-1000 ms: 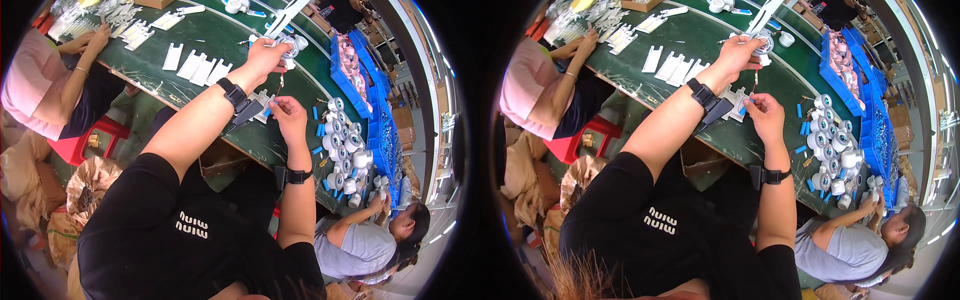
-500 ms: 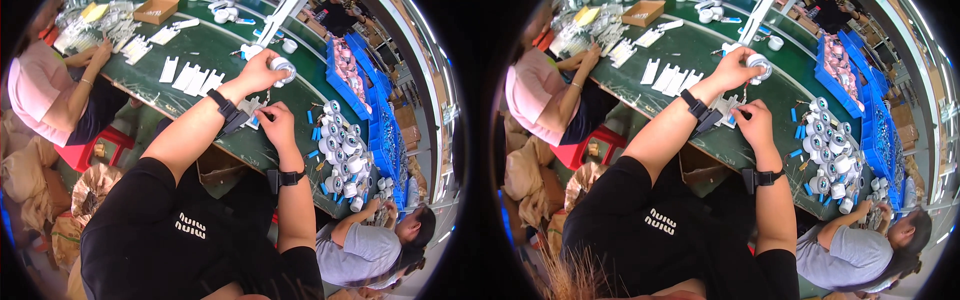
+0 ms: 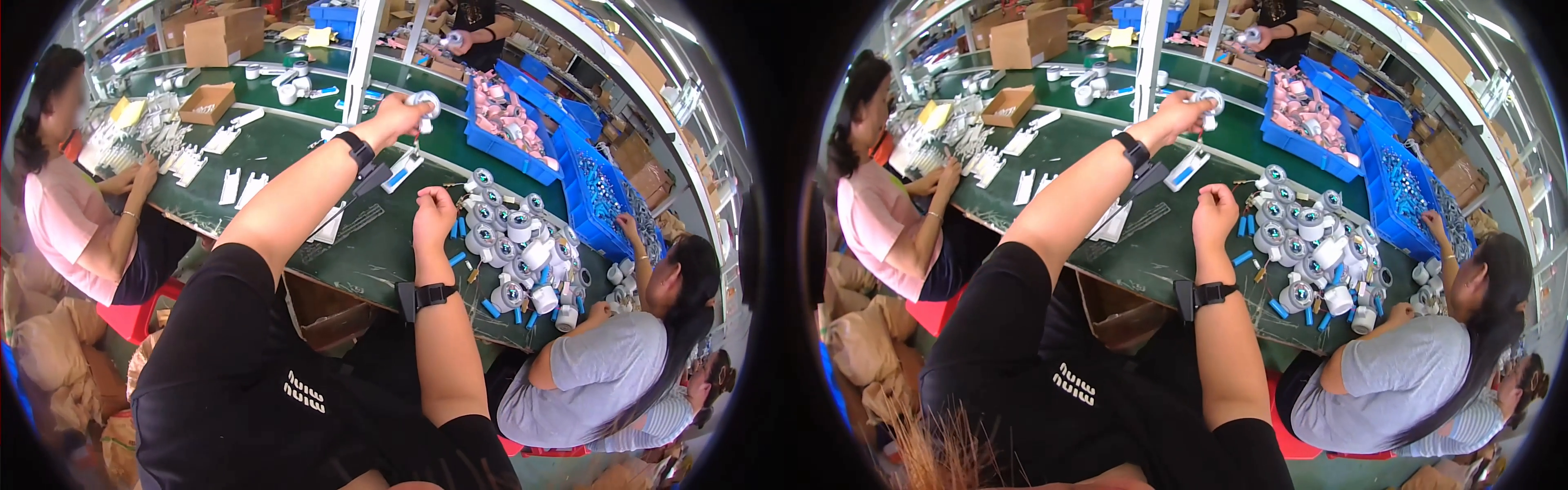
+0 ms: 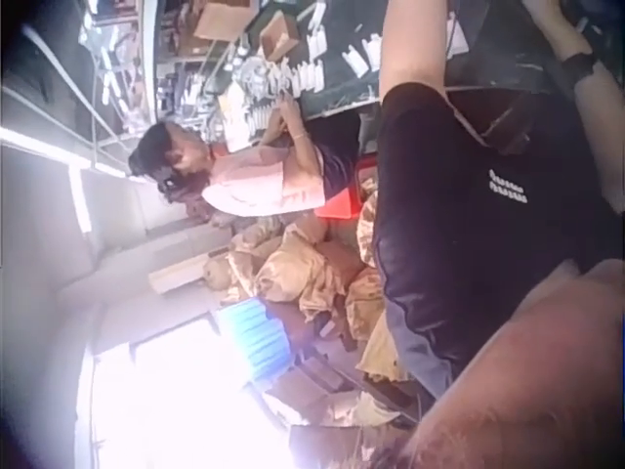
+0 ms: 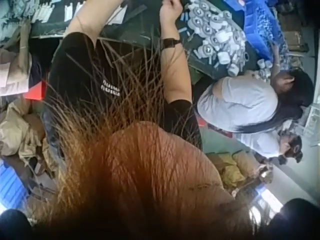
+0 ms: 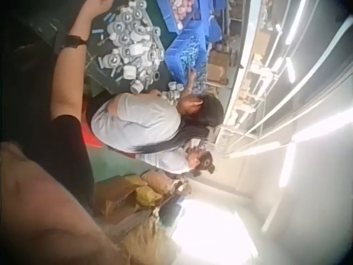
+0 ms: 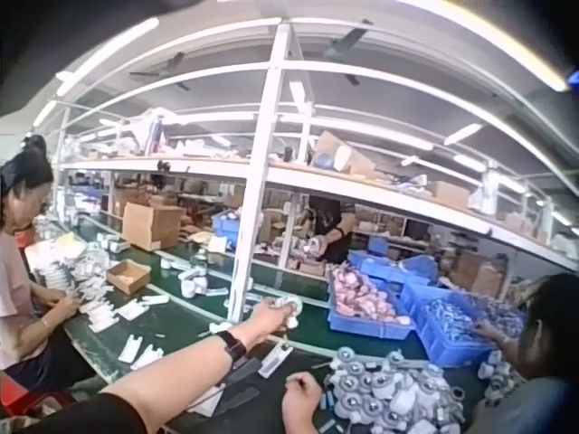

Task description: Assembling electronic components by connecting wires to small devices and placing them into plastic housings on an assembly line.

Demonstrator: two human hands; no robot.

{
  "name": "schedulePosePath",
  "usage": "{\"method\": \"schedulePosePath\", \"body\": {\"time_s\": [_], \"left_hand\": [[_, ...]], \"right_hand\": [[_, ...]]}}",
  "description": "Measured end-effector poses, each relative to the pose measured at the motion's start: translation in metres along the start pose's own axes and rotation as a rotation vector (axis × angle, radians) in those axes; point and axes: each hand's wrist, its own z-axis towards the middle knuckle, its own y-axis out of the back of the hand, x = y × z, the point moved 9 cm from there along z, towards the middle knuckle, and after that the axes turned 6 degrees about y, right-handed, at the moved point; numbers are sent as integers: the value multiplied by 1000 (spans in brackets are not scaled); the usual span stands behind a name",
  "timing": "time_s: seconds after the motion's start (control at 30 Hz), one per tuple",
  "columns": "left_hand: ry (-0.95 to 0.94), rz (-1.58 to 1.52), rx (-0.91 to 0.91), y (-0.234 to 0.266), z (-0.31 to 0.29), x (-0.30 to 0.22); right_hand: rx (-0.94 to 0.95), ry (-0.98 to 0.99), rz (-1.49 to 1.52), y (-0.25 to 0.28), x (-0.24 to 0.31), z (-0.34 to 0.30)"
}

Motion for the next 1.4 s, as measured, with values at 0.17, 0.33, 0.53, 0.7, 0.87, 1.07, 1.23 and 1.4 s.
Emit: {"method": "schedulePosePath", "body": {"time_s": [0.17, 0.33, 0.53, 0.7, 0.87, 1.07, 1.23, 1.4], "left_hand": [[-5, -124, 302, -5, 23, 16], [87, 10, 187, 32, 38, 65], [-306, 653, -77, 51, 111, 53], [-320, 1111, -141, -29, 169, 39], [-142, 1285, -281, -43, 245, 42], [55, 1161, -193, -72, 344, 85], [110, 1231, 0, -114, 340, 126], [53, 1469, -52, -92, 315, 116]], "right_hand": [[-24, 5, -3, 3, 8, 0], [54, 93, -133, -13, 15, -9], [233, 299, -183, -58, 41, -22], [305, 176, -154, -52, 22, -25], [333, 56, -80, -58, 25, -33], [334, -18, -60, -52, 10, -29], [295, -53, -45, -44, -7, -26], [345, -43, -62, -54, 12, -22]]}}
